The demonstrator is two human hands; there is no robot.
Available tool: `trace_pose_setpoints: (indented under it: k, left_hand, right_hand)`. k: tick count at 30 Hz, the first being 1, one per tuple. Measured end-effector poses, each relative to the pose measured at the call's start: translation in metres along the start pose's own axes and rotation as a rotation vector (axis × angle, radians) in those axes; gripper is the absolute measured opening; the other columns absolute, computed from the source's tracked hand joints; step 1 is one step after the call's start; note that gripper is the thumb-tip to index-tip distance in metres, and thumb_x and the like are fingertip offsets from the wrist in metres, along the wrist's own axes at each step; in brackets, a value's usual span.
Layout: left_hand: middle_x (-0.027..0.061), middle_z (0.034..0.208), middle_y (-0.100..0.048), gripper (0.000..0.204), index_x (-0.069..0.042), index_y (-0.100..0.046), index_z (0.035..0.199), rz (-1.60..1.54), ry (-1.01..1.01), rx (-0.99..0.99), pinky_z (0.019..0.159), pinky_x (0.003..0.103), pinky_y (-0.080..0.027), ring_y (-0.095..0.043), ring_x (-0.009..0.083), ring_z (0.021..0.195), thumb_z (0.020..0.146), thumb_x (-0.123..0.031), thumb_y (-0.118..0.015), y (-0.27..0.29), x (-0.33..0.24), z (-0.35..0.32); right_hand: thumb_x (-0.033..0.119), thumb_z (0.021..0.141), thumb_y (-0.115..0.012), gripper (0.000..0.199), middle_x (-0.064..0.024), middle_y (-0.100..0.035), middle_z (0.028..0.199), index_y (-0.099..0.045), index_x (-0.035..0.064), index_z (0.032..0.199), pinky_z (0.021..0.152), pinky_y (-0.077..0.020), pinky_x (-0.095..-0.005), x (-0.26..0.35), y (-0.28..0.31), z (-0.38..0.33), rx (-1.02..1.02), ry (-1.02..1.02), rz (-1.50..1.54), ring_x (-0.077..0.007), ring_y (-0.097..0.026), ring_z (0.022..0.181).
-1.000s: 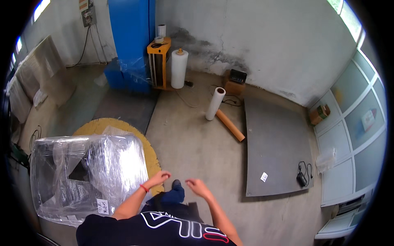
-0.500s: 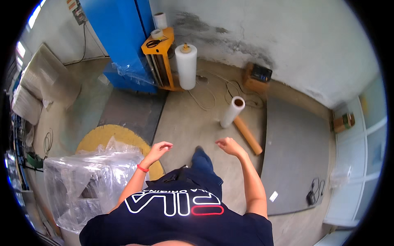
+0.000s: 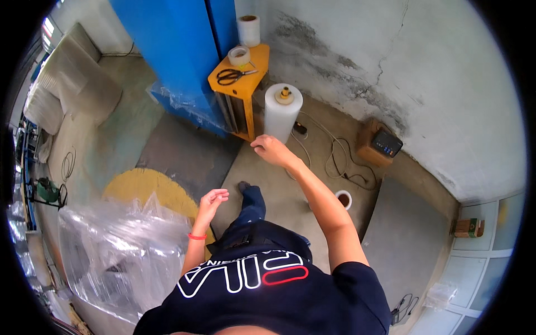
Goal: The person secures a large plastic-wrapped package with clear tape and scissors, then retrieves a marker to write on a label attached to the package. They briefly walk to an office to retrieve the marker and return to the warehouse floor to complete the labeling.
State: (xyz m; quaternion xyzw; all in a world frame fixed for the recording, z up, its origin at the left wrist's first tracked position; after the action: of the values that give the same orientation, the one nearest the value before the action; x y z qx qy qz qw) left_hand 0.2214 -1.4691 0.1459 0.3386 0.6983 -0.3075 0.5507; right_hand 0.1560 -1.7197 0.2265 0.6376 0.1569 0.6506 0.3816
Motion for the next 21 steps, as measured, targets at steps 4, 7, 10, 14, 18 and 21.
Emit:
trace_pose_setpoints:
  k: [4, 7, 10, 14, 18, 21]
  left_hand:
    - [0.011, 0.101, -0.061, 0.026, 0.004, -0.055, 0.106, 0.005, -0.01, -0.016, 0.084, 0.029, -0.044, -0.058, 0.0178, 0.092, 0.089, -0.015, -0.049, 0.022, -0.016, 0.085]
    - [0.0102, 0.099, -0.061, 0.024, 0.003, -0.056, 0.105, 0.054, -0.058, -0.018, 0.083, 0.028, -0.045, -0.059, 0.0172, 0.09, 0.089, -0.013, -0.049, 0.041, -0.05, 0.143]
    - [0.0109, 0.099, -0.061, 0.022, 0.003, -0.056, 0.104, 0.107, -0.115, -0.017, 0.083, 0.028, -0.044, -0.059, 0.0169, 0.09, 0.089, -0.009, -0.047, 0.049, -0.088, 0.185]
    - [0.012, 0.096, -0.062, 0.021, 0.004, -0.056, 0.102, 0.1, -0.14, -0.091, 0.082, 0.027, -0.045, -0.059, 0.0166, 0.088, 0.087, -0.004, -0.044, 0.058, -0.114, 0.215]
    - [0.0121, 0.096, -0.062, 0.02, 0.004, -0.056, 0.102, 0.057, -0.077, -0.183, 0.081, 0.027, -0.045, -0.059, 0.0166, 0.088, 0.088, -0.004, -0.045, 0.064, -0.109, 0.231]
    - [0.0116, 0.096, -0.062, 0.02, 0.004, -0.056, 0.102, 0.06, -0.046, -0.306, 0.081, 0.026, -0.045, -0.059, 0.0159, 0.087, 0.088, -0.004, -0.045, 0.086, -0.1, 0.229]
  right_hand:
    - [0.009, 0.076, -0.056, 0.022, -0.0212, -0.052, 0.113, -0.062, 0.003, 0.096, 0.089, -0.0409, -0.0392, -0.056, 0.005, 0.056, -0.088, -0.015, -0.148, -0.0366, -0.05, 0.103]
    - [0.01, 0.073, -0.058, 0.026, -0.0208, -0.05, 0.116, -0.061, 0.0034, 0.098, 0.092, -0.0392, -0.0398, -0.074, 0.03, 0.106, -0.099, -0.053, -0.202, -0.0365, -0.048, 0.107]
    - [0.011, 0.072, -0.06, 0.031, -0.0199, -0.05, 0.117, -0.06, 0.0033, 0.101, 0.094, -0.0372, -0.041, -0.113, 0.032, 0.152, -0.117, -0.072, -0.246, -0.0348, -0.045, 0.111]
    - [0.012, 0.071, -0.062, 0.034, -0.019, -0.048, 0.119, -0.058, 0.0031, 0.104, 0.095, -0.0345, -0.0453, -0.148, 0.026, 0.235, -0.134, -0.079, -0.36, -0.0343, -0.041, 0.115]
    - [0.016, 0.07, -0.064, 0.043, -0.0177, -0.045, 0.122, -0.053, 0.0028, 0.11, 0.098, -0.0307, -0.0482, -0.184, 0.022, 0.319, -0.119, -0.082, -0.639, -0.032, -0.037, 0.119]
    - [0.021, 0.07, -0.066, 0.05, -0.0163, -0.043, 0.124, -0.049, 0.0022, 0.114, 0.099, -0.028, -0.0477, -0.204, 0.016, 0.374, -0.129, -0.024, -0.73, -0.0293, -0.035, 0.122]
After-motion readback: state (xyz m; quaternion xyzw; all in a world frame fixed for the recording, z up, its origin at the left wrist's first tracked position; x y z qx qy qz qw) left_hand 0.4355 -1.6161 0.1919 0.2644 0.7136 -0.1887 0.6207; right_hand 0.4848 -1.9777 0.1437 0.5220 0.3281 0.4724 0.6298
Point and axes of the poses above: each hand's wrist, its own z-axis towards the middle knuckle, its own y-axis out of the back of the hand, x = y × z, the point moved 5 cm from there along z, towards the middle knuckle
